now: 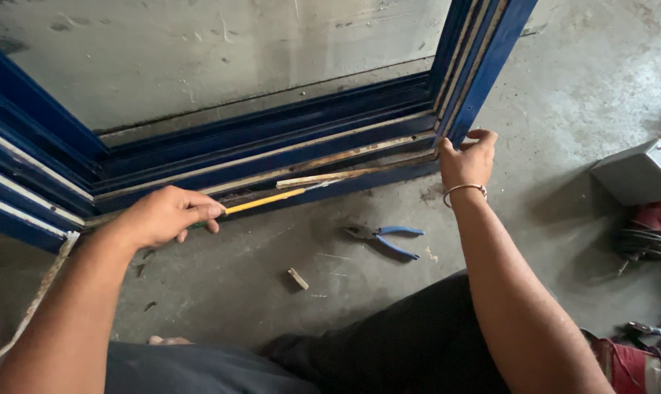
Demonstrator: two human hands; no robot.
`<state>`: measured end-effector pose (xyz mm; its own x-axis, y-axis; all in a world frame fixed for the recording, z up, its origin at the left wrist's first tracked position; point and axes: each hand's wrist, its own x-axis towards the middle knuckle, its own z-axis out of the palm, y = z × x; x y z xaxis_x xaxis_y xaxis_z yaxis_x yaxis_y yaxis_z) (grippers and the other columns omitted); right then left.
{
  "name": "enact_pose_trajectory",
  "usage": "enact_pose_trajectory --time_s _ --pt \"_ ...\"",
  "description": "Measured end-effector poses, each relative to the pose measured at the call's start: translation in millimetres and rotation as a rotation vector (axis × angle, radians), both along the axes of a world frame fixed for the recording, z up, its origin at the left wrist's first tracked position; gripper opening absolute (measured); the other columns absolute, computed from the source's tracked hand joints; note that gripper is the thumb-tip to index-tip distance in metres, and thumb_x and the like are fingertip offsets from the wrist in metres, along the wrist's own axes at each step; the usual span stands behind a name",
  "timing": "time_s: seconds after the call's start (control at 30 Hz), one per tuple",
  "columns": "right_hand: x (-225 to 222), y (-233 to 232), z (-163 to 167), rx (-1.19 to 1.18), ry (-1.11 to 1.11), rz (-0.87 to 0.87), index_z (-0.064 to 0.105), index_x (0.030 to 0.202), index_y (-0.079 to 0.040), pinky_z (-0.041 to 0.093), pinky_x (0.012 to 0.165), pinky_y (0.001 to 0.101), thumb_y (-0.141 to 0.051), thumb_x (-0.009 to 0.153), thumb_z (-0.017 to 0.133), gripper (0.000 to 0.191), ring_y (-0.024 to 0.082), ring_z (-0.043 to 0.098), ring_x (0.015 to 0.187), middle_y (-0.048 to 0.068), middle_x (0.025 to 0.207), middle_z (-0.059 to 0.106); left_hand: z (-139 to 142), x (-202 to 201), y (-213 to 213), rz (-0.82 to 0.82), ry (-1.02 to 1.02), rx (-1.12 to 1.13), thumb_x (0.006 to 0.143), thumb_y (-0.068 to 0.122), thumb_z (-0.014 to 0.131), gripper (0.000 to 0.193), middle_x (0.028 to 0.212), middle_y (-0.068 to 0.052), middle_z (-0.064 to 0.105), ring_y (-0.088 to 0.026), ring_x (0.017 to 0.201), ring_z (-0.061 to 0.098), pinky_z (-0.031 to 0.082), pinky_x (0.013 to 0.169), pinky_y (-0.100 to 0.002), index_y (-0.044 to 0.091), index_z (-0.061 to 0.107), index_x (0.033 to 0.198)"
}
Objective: The person sits on the floor in front of a blue window frame and uses a screwdriver to pry old putty and sealant strips out of the frame's glazing channel. They pull the loosened strips out by hand, briefly use pliers, and continue scraping along the channel, discarding removed strips on the floor.
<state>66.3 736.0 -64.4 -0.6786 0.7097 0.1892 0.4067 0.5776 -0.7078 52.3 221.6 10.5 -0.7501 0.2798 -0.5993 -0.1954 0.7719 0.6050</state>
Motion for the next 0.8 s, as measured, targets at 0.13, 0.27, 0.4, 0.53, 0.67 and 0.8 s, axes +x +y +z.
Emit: enact_pose_trajectory --time_s 0.13,0.27,0.4,0.53,0.67,0.8 --pt "1 -1 1 -0.005 -0.007 0.001 0.050 0.120 -0.006 0.051 0.090 0.0440 -0.030 0.081 0.084 0.056 0.033 0.064 0.102 0.016 0.106 0.064 9 1 6 -0.022 -0.005 -0.009 0.093 0.036 0.067 0.035 0.089 -0.001 0.084 -0.011 0.050 0.049 0.044 0.048 -0.029 0.014 0.081 0.117" --pt "0 -3 1 -0.007 -0.020 -0.016 0.050 0.122 -0.006 0.051 0.089 0.0443 -0.031 0.081 0.083 0.058 0.033 0.065 0.100 0.014 0.104 0.065 34 -3 19 0.053 -0.158 -0.027 0.094 0.039 0.068 0.035 0.090 -0.002 0.083 -0.012 0.047 0.043 0.032 0.043 -0.031 0.016 0.078 0.119" --pt "-3 0 -2 0.015 0.002 -0.028 0.052 0.127 -0.006 0.051 0.087 0.0453 -0.029 0.079 0.082 0.061 0.033 0.065 0.097 0.013 0.099 0.065 60 -11 33 -0.006 -0.127 -0.116 0.096 0.040 0.067 0.033 0.092 -0.001 0.083 -0.012 0.046 0.042 0.034 0.041 -0.030 0.016 0.078 0.116" --pt "-4 8 -9 0.134 -0.004 0.016 0.065 0.117 -0.008 0.051 0.088 0.0463 -0.028 0.079 0.083 0.046 0.036 0.063 0.098 0.015 0.101 0.065 57 -24 35 -0.009 -0.185 -0.157 0.098 0.039 0.063 0.034 0.094 -0.001 0.084 -0.013 0.046 0.043 0.032 0.042 -0.032 0.011 0.078 0.111" --pt "-5 13 -16 0.133 0.049 0.013 0.066 0.108 -0.007 0.051 0.089 0.0455 -0.028 0.076 0.086 0.043 0.036 0.063 0.100 0.015 0.106 0.065 24 -36 22 -0.121 -0.051 -0.099 0.096 0.034 0.063 0.033 0.083 -0.007 0.082 -0.014 0.048 0.046 0.040 0.046 -0.034 0.008 0.082 0.102" --pt "-6 13 -19 0.099 0.046 0.024 0.064 0.109 -0.007 0.050 0.093 0.0455 -0.029 0.079 0.084 0.042 0.035 0.064 0.105 0.013 0.109 0.067 -19 -11 28 -0.250 0.332 0.173 0.093 0.031 0.062 0.028 0.076 -0.002 0.083 -0.013 0.070 0.074 0.056 0.068 -0.033 0.013 0.081 0.100"
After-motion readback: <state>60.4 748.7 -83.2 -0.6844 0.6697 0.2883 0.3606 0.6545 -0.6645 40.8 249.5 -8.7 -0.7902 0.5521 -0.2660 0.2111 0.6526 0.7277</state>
